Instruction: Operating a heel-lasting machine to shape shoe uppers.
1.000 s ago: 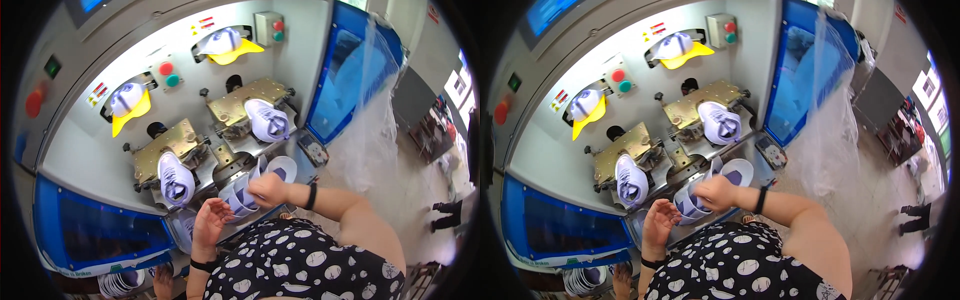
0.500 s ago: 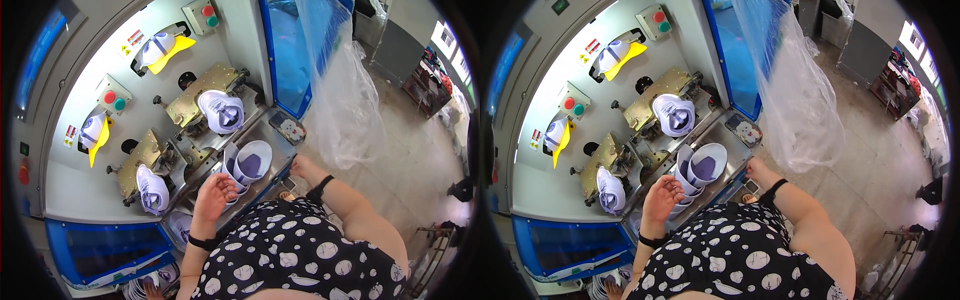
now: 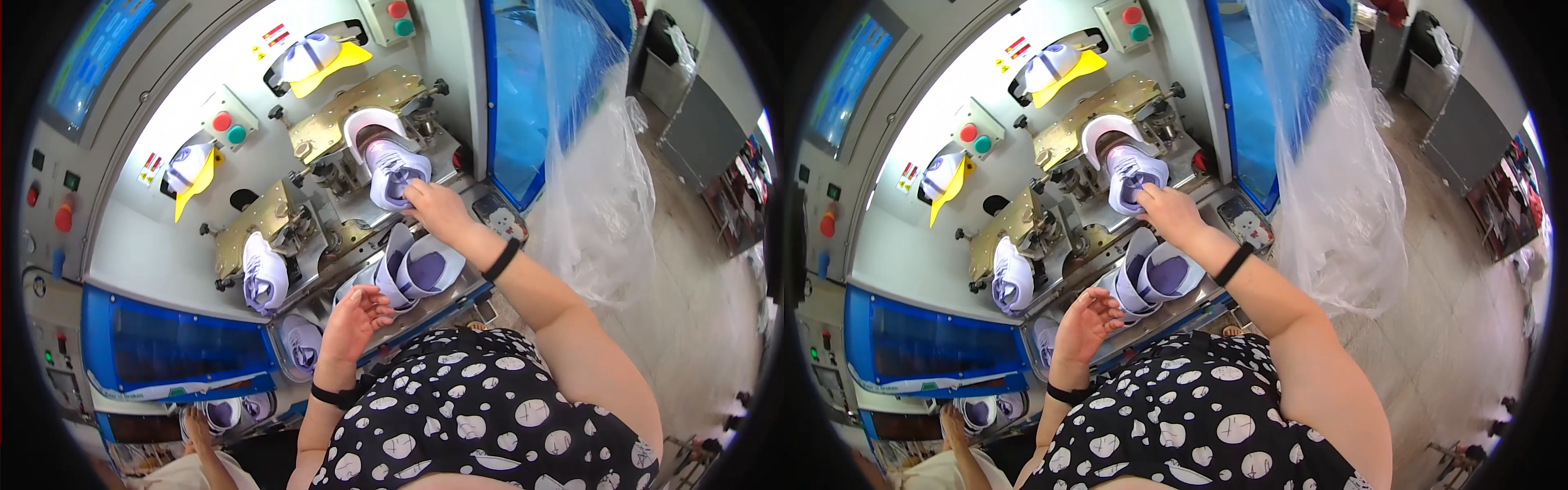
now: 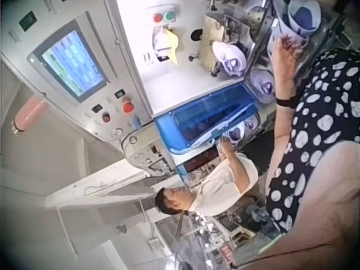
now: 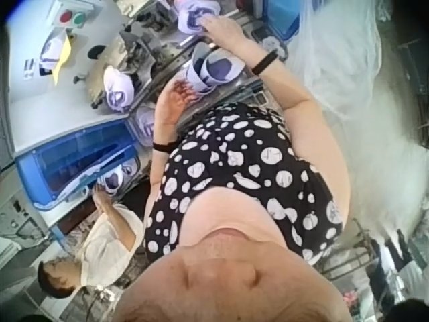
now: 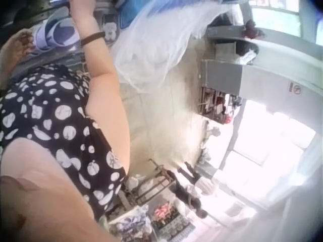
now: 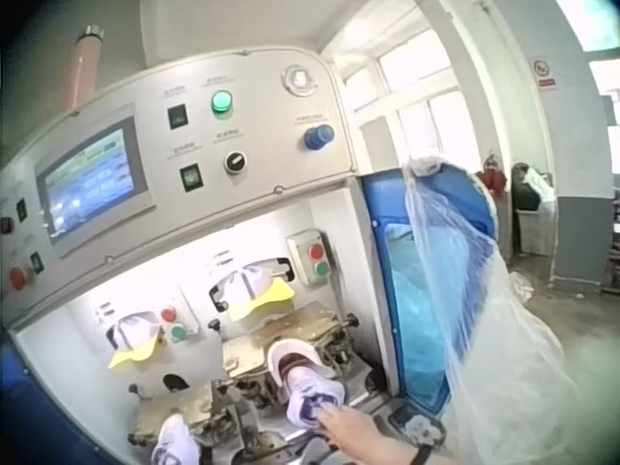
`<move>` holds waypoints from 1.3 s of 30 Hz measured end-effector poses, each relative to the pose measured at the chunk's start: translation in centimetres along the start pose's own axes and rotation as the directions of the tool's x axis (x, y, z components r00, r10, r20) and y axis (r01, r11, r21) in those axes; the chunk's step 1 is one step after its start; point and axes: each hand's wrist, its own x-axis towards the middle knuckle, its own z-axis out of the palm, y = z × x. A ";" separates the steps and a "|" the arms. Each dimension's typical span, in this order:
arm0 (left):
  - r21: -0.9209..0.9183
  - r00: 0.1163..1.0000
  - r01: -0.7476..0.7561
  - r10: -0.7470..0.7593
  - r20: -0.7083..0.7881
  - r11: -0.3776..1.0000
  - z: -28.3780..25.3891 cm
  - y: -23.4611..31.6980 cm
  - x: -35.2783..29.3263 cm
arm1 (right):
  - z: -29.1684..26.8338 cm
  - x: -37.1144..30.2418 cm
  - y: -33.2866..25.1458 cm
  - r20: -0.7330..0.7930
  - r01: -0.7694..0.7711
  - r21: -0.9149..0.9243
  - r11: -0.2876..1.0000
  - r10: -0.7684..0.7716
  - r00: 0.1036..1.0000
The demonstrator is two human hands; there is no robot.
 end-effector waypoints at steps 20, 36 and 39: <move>-0.116 0.970 -0.057 0.027 -0.241 0.992 -0.5 -4.1 -2.4 | -1.2 -16.3 8.2 0.115 -0.300 0.013 0.954 0.296 0.948; -0.022 0.923 -0.119 0.102 -0.370 0.993 -0.4 -6.4 -4.7 | -0.9 -13.4 8.3 0.416 -0.156 -0.595 0.788 0.469 0.779; -0.010 0.895 -0.161 0.141 -0.423 0.987 -2.2 -5.7 -6.4 | -1.9 -10.8 5.8 0.403 -0.096 -0.691 0.716 0.493 0.771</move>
